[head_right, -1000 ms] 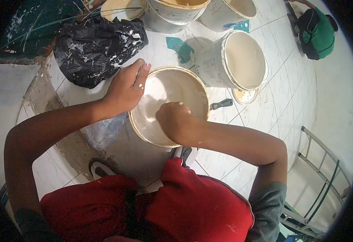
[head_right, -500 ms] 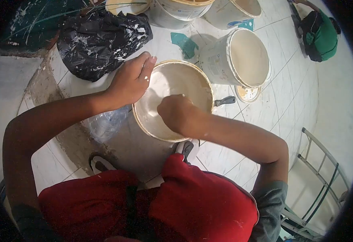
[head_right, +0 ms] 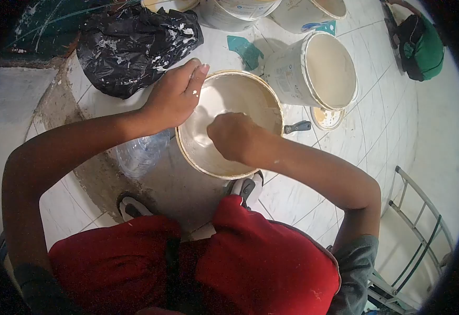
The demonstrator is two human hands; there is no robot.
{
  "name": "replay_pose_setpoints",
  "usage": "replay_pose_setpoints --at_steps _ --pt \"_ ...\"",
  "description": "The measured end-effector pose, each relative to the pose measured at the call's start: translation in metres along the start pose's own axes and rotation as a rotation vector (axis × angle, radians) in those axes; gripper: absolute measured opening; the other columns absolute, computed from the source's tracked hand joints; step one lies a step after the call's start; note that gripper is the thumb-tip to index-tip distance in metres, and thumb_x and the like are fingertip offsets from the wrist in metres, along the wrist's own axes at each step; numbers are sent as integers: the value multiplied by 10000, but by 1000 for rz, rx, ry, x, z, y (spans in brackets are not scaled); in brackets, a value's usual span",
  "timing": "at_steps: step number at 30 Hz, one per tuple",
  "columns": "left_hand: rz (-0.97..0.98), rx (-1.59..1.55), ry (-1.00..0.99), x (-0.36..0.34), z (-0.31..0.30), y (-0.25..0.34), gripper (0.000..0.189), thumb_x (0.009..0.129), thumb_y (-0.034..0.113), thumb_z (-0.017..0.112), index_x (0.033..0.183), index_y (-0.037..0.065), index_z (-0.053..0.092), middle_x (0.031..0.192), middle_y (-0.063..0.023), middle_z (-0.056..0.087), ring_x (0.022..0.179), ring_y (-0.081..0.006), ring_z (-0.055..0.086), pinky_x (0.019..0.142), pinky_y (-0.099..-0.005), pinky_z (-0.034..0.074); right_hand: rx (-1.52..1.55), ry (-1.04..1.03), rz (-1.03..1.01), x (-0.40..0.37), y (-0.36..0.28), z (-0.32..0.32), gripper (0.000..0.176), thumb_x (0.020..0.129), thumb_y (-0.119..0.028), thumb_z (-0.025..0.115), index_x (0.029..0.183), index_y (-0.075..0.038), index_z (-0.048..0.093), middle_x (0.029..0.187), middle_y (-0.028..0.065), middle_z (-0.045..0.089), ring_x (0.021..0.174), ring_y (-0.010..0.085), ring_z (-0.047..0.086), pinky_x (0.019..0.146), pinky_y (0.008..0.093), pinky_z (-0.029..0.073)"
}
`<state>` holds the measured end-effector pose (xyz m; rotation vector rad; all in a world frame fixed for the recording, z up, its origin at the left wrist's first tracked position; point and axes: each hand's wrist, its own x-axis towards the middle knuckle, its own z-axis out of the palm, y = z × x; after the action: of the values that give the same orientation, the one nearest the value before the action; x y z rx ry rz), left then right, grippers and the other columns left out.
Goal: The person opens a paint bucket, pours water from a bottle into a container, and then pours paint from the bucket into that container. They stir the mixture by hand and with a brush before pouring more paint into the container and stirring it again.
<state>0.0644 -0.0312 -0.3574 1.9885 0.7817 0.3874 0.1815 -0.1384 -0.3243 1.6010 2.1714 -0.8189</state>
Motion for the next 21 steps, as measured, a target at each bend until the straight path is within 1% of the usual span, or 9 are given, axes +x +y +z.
replay_pose_setpoints --at_steps 2,7,10,11,13,16,19,20,21 --pt "34 -15 35 0 1 -1 276 935 236 399 816 -7 454 639 -224 505 646 -429 495 567 -464 366 82 -79 -3 5 4 -10 69 661 -17 580 693 18 630 655 222 591 670 343 629 604 404 517" --pt "38 -35 31 0 2 -2 278 934 238 400 817 -8 458 655 -228 503 657 -428 489 582 -458 370 37 185 300 4 6 -12 102 691 -7 566 762 -6 639 779 192 629 774 344 632 647 387 530" --pt "28 8 24 0 1 0 279 935 238 396 818 -7 459 665 -228 504 664 -427 488 591 -461 369 -83 -13 365 3 -1 -7 114 685 2 561 767 -6 640 791 193 627 778 345 630 643 398 528" --pt "27 8 22 0 0 0 279 935 238 396 818 -7 459 665 -228 504 664 -427 488 591 -461 369 -82 -14 365 2 1 1 114 685 2 561 767 -6 640 791 193 627 778 345 630 643 398 528" --pt "1 58 -8 0 -1 1 328 927 301 391 848 -3 485 701 -230 577 705 -410 568 640 -481 420 -21 80 64 -1 7 14 101 680 -59 584 750 5 620 726 194 618 623 341 619 629 390 509" --pt "33 34 9 0 -1 -1 324 926 299 393 845 -2 484 696 -233 573 705 -412 567 640 -482 419 98 88 -109 8 14 7 100 664 -82 616 710 7 621 694 193 611 616 335 613 648 397 501" --pt "38 36 -2 1 -1 -2 322 927 299 394 842 1 481 684 -230 569 693 -414 566 634 -484 420 187 105 72 23 25 -9 122 636 -98 645 648 16 606 643 208 590 619 336 612 624 386 502" --pt "36 37 -7 1 -1 -2 322 927 299 394 842 1 481 684 -230 569 693 -414 566 634 -484 420 129 157 146 19 21 -17 105 659 -40 593 747 10 621 811 222 611 740 328 627 664 390 515" --pt "23 31 -23 2 -2 -1 323 928 299 393 841 2 481 677 -228 567 687 -413 566 631 -483 421 134 157 146 16 19 -14 105 659 -40 593 747 10 621 811 222 611 740 328 627 664 390 515"
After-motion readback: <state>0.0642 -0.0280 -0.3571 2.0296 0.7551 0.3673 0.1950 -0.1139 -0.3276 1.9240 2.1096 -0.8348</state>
